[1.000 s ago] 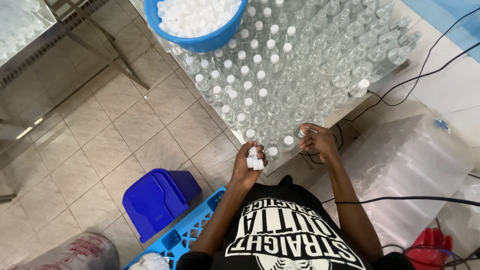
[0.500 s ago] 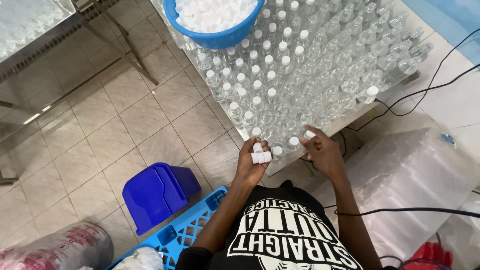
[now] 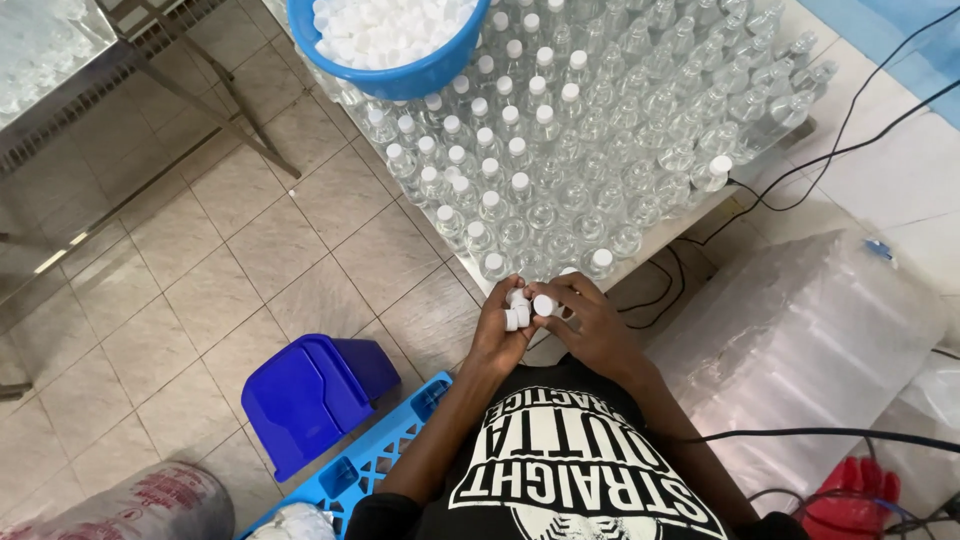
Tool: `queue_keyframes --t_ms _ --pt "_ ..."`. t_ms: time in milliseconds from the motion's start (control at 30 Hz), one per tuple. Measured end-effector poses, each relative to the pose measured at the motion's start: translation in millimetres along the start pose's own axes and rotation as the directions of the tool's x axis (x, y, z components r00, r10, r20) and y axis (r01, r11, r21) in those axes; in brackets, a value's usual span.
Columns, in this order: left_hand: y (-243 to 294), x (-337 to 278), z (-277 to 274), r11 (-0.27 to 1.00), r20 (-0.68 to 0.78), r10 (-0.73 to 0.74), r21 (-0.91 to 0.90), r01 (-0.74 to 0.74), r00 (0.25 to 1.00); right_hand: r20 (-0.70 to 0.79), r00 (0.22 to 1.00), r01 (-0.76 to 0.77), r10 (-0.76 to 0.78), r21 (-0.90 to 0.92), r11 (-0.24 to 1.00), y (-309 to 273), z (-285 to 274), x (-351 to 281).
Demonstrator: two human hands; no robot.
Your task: Placing plastic caps onto the tops of water bottles arranged in a grid on a table
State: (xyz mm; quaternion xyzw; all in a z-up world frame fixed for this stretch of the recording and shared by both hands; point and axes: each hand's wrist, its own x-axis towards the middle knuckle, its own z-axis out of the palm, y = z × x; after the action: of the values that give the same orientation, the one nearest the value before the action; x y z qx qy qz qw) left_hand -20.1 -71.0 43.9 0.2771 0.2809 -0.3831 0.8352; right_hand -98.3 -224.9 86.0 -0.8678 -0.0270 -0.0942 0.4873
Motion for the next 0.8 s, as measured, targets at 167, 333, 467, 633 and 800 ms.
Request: queue_keyframes --t_ms 167,333,467,633,800 --pt "3 0 -9 1.000 0.047 -0.017 -0.024 0.018 0.999 -0.101 0.984 -0.125 0.146 0.191 0.974 22 -27 1" --pt "16 -10 -19 1.000 0.034 0.015 -0.016 -0.015 0.999 -0.301 0.898 -0.307 0.320 0.091 0.947 64 -70 5" --pt "21 -5 -29 0.999 0.040 0.032 -0.026 -0.031 0.999 -0.298 0.889 -0.364 0.348 0.005 0.932 99 -74 18" --pt "23 -8 -24 0.997 0.084 0.062 -0.050 -0.058 0.995 -0.284 0.860 -0.442 0.423 0.000 0.897 165 -56 23" --pt "21 -6 -29 0.993 0.097 0.092 -0.088 -0.084 0.991 -0.285 0.831 -0.474 0.477 0.083 0.876 165 -54 23"
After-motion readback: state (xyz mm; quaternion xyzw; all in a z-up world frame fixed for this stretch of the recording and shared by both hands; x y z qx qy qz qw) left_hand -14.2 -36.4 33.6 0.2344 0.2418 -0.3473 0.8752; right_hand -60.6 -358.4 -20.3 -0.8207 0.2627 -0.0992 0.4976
